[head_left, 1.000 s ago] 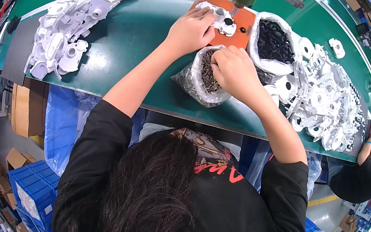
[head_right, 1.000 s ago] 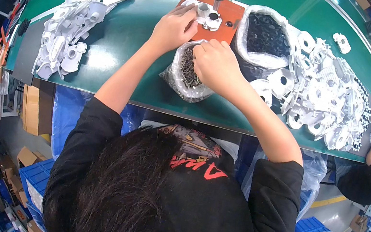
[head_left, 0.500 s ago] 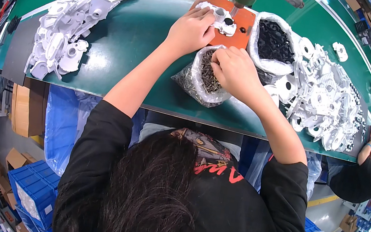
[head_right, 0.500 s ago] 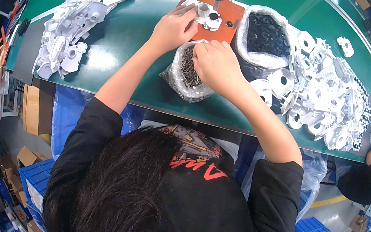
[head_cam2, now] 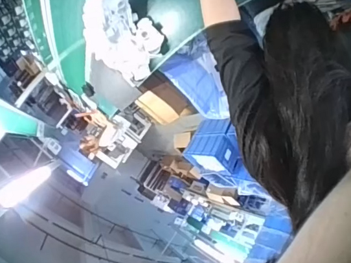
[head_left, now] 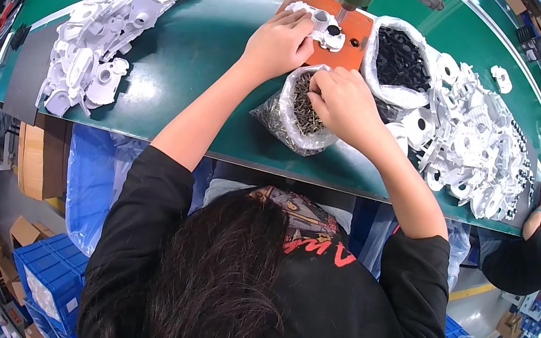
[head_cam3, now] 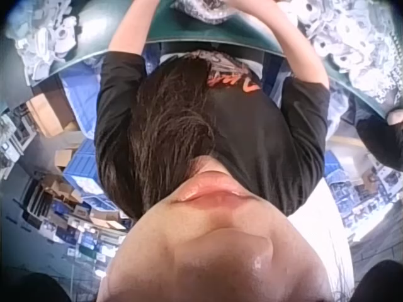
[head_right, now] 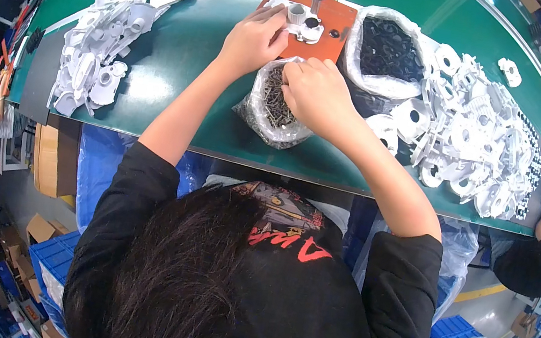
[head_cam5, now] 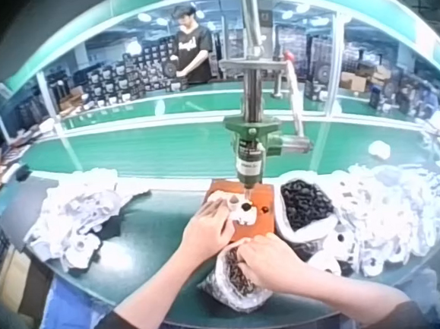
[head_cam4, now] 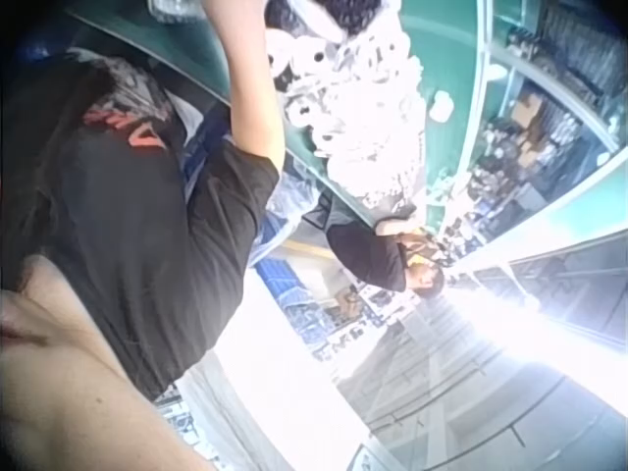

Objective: Assembling small white plastic components using a manual press on a factory production line.

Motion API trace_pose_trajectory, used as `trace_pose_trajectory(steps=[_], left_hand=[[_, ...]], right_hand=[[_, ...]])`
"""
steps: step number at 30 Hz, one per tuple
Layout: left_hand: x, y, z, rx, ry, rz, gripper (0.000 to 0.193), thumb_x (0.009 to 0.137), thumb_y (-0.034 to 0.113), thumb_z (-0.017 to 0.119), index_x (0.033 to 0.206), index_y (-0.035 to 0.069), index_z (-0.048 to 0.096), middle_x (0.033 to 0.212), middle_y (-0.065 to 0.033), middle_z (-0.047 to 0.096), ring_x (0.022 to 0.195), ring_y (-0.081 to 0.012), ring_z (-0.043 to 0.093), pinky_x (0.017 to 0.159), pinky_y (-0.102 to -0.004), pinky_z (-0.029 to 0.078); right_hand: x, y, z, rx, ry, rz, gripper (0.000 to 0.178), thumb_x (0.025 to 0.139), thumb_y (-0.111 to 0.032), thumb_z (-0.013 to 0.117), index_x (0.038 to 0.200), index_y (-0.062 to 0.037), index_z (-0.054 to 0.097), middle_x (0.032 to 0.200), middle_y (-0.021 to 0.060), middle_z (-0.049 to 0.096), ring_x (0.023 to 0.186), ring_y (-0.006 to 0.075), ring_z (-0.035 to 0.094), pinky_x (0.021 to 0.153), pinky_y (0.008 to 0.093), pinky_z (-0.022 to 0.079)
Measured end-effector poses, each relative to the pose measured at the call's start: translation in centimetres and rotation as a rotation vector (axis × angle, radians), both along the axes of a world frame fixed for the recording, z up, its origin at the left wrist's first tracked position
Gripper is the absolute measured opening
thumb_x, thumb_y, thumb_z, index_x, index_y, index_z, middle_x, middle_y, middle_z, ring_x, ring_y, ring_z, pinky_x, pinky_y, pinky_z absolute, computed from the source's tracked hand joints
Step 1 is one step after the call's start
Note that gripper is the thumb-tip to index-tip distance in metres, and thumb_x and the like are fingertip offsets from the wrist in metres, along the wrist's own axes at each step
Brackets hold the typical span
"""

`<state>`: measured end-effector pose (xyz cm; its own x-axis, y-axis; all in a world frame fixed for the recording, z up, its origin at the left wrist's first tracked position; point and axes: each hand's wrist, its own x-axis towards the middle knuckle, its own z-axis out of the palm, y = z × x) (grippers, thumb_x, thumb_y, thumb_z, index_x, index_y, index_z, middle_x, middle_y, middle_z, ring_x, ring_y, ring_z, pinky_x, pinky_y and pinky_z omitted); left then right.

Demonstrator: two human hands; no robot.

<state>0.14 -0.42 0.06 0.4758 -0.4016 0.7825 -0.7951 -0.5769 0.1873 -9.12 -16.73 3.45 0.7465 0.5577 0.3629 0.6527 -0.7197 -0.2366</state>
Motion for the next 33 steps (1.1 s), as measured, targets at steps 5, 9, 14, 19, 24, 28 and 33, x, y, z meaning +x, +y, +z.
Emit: trace_pose_trajectory(steps=[5,9,14,19,24,28,33], left_hand=[[-0.19,0.00,0.15,0.012,0.022,0.007,0.012,0.075,0.008,0.057,0.083,-0.001,0.056,0.094,-0.0180,0.065,0.092,-0.0320,0.062,0.084,-0.0383,0.050],[-0.09,-0.04,-0.06,0.004,-0.003,0.019,0.012,0.075,0.008,0.057,0.083,-0.001,0.056,0.095,-0.0182,0.065,0.092,-0.0315,0.062,0.084,-0.0381,0.050],[-0.04,-0.06,-0.05,0.007,-0.011,0.014,0.011,0.076,0.008,0.057,0.083,-0.001,0.056,0.094,-0.0180,0.065,0.092,-0.0318,0.062,0.083,-0.0385,0.050],[-0.08,-0.06,0.19,0.026,0.044,0.006,0.012,0.076,0.008,0.057,0.083,-0.001,0.056,0.094,-0.0176,0.065,0.092,-0.0318,0.062,0.084,-0.0388,0.050],[-0.14,0.01,0.12,0.009,-0.001,0.010,0.012,0.075,0.008,0.057,0.083,-0.001,0.056,0.093,-0.0173,0.065,0.091,-0.0316,0.062,0.083,-0.0389,0.050],[-0.05,-0.06,-0.08,0.010,-0.022,0.013,0.012,0.075,0.007,0.057,0.083,-0.001,0.056,0.093,-0.0171,0.065,0.091,-0.0312,0.062,0.083,-0.0388,0.050],[-0.11,-0.05,-0.01,0.012,0.012,0.010,0.012,0.075,0.008,0.057,0.083,-0.001,0.056,0.094,-0.0169,0.065,0.091,-0.0313,0.062,0.083,-0.0390,0.050]], right_hand=[[-0.01,-0.12,-0.09,0.011,0.002,0.006,0.011,0.074,-0.011,0.062,0.077,-0.0062,0.053,0.072,0.0073,0.056,0.075,0.0261,0.054,0.068,0.0379,0.039],[0.00,-0.13,-0.17,0.006,-0.014,0.013,0.010,0.074,-0.010,0.062,0.078,-0.0064,0.054,0.073,0.0070,0.057,0.076,0.0259,0.054,0.068,0.0378,0.039],[0.02,-0.15,-0.28,0.000,-0.024,0.015,0.007,0.075,-0.010,0.061,0.079,-0.0062,0.057,0.075,0.0071,0.056,0.077,0.0259,0.054,0.069,0.0379,0.040],[-0.04,-0.35,-0.37,0.031,-0.007,0.012,0.009,0.076,-0.009,0.059,0.084,-0.0053,0.060,0.079,0.0075,0.055,0.079,0.0258,0.054,0.071,0.0375,0.040],[-0.09,-0.45,-0.62,0.036,-0.003,0.020,0.011,0.077,-0.007,0.058,0.087,-0.0056,0.062,0.080,0.0077,0.055,0.081,0.0258,0.054,0.072,0.0372,0.040],[-0.19,-0.43,-0.50,0.118,0.019,-0.011,0.016,0.077,-0.006,0.059,0.092,-0.0058,0.063,0.083,0.0081,0.057,0.085,0.0253,0.057,0.074,0.0369,0.041],[-0.38,-0.24,-0.11,0.225,0.071,-0.040,0.015,0.078,-0.005,0.061,0.092,-0.0045,0.057,0.083,0.0094,0.058,0.078,0.0274,0.056,0.073,0.0375,0.042]])
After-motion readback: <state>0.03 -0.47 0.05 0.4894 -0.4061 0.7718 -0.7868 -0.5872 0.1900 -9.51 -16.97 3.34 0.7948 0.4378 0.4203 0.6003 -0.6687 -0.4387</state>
